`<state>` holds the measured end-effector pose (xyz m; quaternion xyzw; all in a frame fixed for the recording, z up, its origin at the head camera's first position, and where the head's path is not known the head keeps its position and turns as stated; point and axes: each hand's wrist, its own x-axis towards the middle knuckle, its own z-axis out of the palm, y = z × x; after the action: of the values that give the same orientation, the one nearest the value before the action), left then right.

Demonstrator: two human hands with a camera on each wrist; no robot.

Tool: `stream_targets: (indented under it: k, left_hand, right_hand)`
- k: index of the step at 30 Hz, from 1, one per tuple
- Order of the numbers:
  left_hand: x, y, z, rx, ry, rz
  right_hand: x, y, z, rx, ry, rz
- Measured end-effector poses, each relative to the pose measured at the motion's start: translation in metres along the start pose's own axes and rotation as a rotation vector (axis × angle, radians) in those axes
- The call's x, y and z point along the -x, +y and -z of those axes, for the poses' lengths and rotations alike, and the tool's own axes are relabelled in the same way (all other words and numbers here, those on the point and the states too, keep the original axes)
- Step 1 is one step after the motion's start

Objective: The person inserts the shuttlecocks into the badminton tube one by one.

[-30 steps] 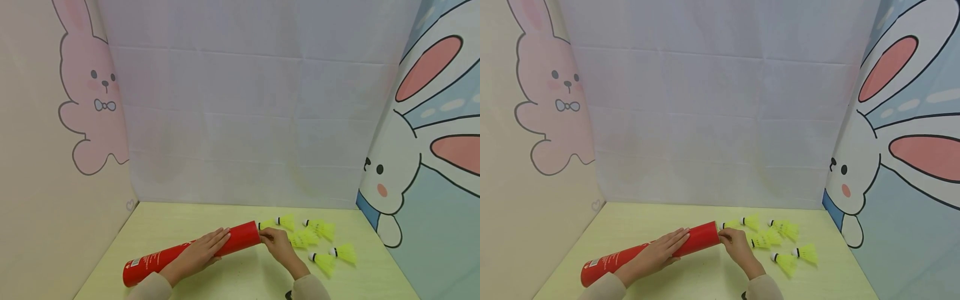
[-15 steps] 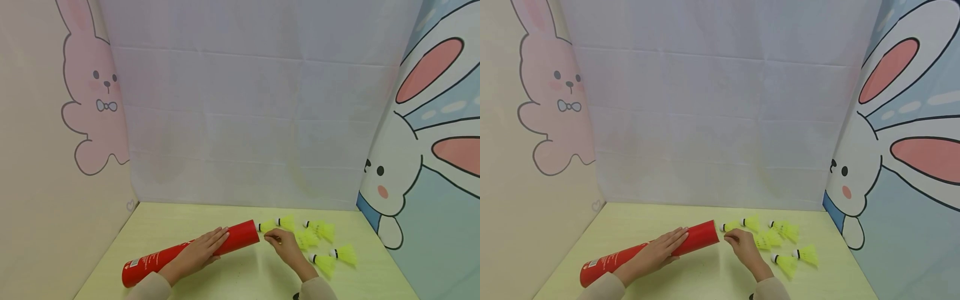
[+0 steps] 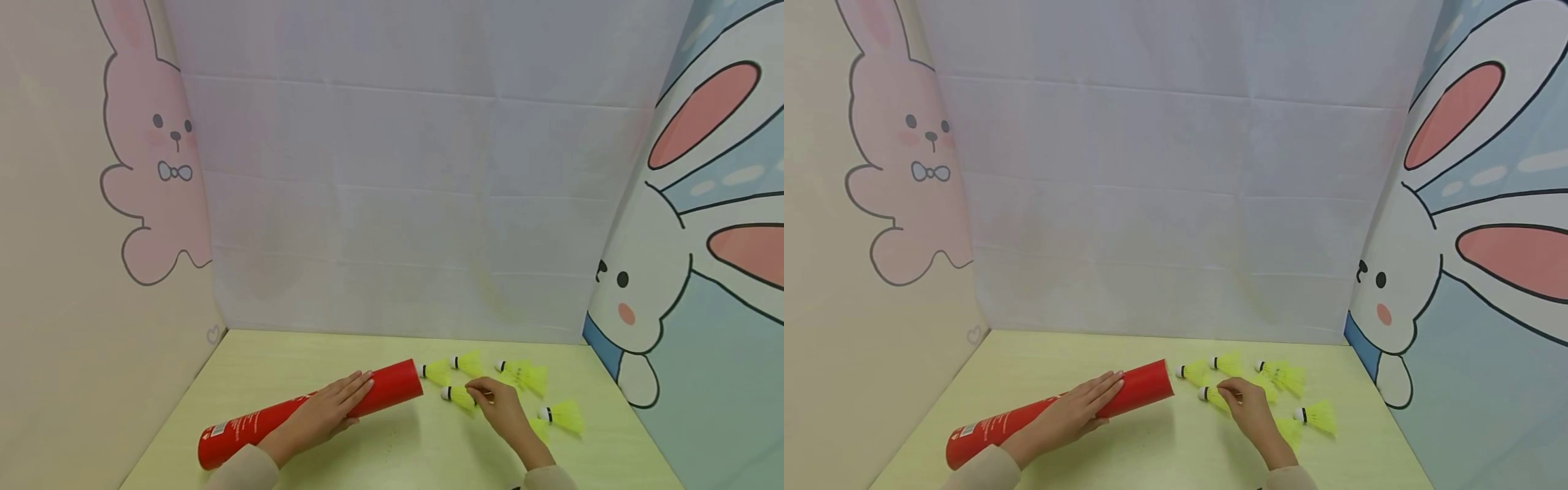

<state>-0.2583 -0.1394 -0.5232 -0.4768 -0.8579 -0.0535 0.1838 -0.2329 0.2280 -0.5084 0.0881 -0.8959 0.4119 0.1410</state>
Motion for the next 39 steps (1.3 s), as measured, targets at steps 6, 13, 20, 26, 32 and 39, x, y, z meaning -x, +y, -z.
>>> stream_targets:
  k: [6,13,20,26,32,39]
  left_hand:
    - [0.0,0.001,0.002,-0.005,0.01,-0.004]
    - [0.001,0.002,0.003,-0.007,0.013,-0.005]
    - [0.001,0.004,0.006,0.011,-0.01,0.014]
    - [0.001,0.004,0.008,-0.002,-0.012,0.014]
    - [0.002,0.005,0.007,-0.008,-0.009,0.008]
    - [0.002,0.004,0.005,-0.003,0.014,-0.004]
  right_hand:
    - [0.007,0.012,0.015,0.029,0.026,-0.045]
    - [0.016,0.027,0.035,0.065,0.036,-0.11]
    - [0.026,0.041,0.053,0.123,0.045,-0.165]
    - [0.037,0.054,0.069,0.153,0.09,-0.162]
    - [0.045,0.07,0.083,0.176,0.072,-0.241]
    - [0.051,0.08,0.09,0.192,0.028,-0.297]
